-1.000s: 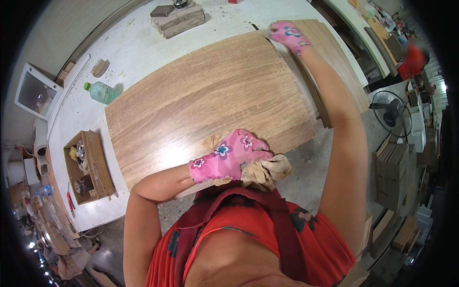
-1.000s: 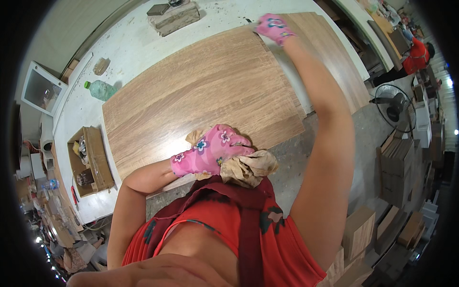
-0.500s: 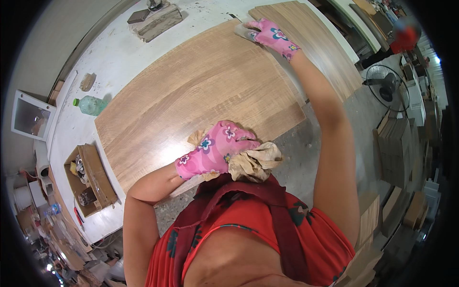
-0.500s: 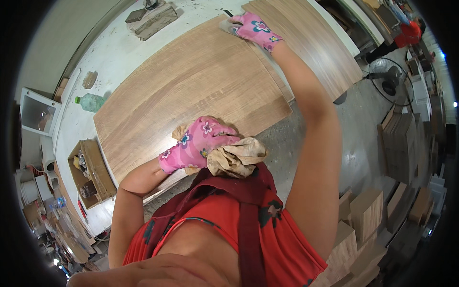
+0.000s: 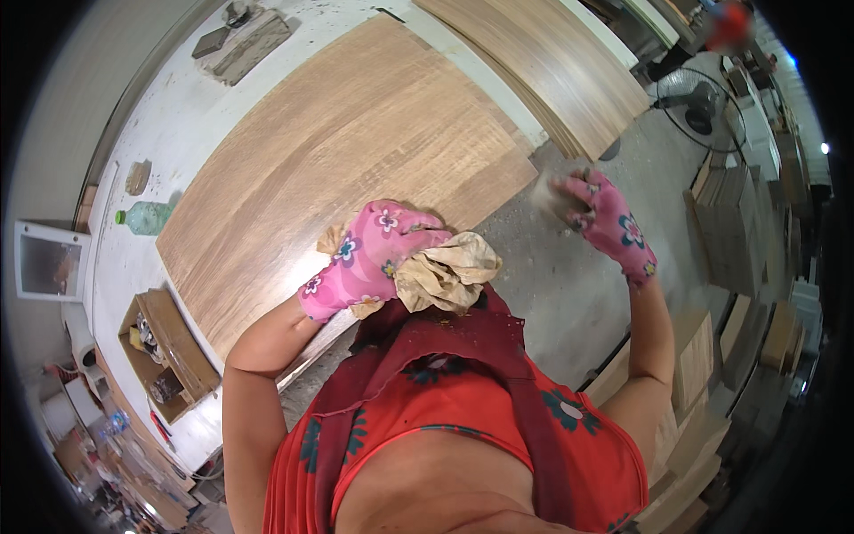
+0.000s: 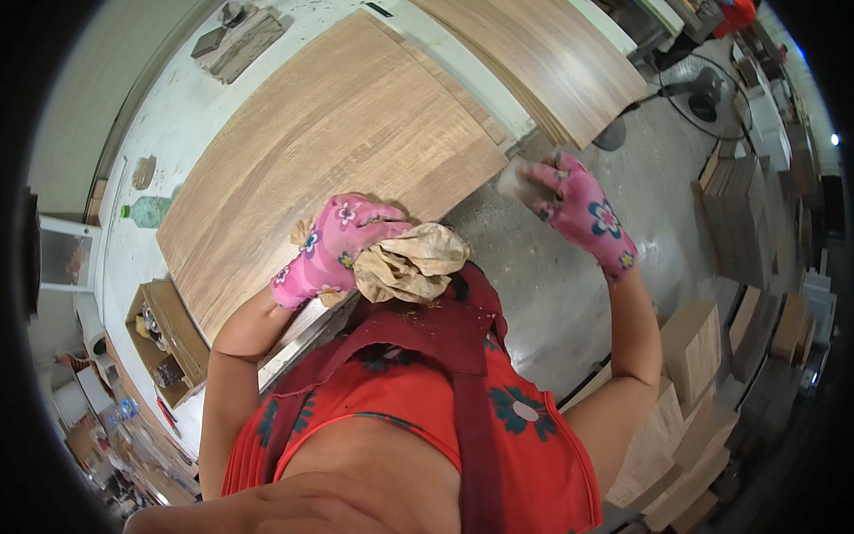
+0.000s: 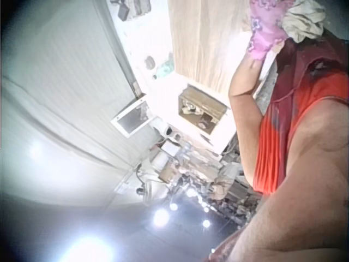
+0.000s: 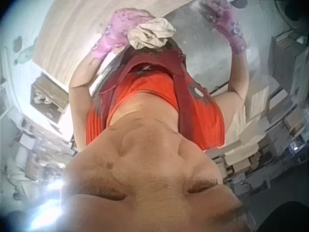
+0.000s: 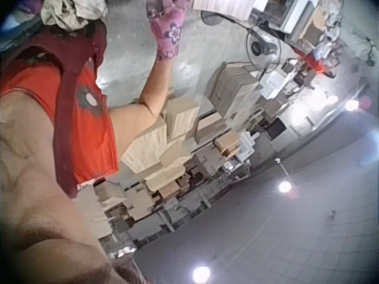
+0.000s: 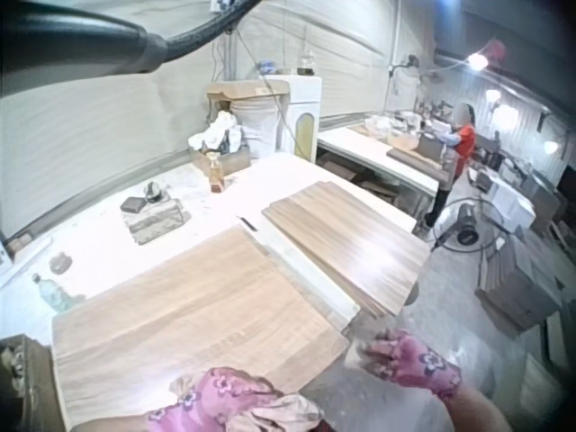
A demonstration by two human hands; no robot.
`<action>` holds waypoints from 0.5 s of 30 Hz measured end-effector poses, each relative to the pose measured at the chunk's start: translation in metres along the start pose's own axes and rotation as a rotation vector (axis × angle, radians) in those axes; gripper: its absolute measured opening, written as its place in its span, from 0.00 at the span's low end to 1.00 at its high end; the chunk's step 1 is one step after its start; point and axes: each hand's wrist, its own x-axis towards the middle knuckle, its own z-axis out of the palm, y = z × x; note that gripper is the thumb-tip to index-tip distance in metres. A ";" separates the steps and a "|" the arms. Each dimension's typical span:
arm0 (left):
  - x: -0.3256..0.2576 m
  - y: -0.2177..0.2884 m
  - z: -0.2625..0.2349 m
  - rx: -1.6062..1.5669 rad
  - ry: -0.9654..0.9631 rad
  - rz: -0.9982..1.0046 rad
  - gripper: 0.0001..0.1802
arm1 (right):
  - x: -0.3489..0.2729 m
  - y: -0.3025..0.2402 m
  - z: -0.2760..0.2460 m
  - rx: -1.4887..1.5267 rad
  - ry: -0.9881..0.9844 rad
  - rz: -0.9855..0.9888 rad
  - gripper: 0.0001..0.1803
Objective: The person wipes down wooden panels by hand using a cloth and a block, handling one panel at a time to clean the surface and edges.
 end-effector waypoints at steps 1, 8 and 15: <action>0.002 -0.001 -0.001 -0.046 -0.027 -0.008 0.34 | -0.013 0.004 0.000 0.030 -0.034 0.049 0.24; 0.023 -0.011 -0.003 0.088 0.023 0.046 0.33 | -0.024 0.037 0.040 0.375 0.463 0.152 0.26; -0.042 -0.053 -0.028 -0.469 0.430 -0.747 0.23 | 0.041 0.016 0.095 0.057 0.808 0.086 0.28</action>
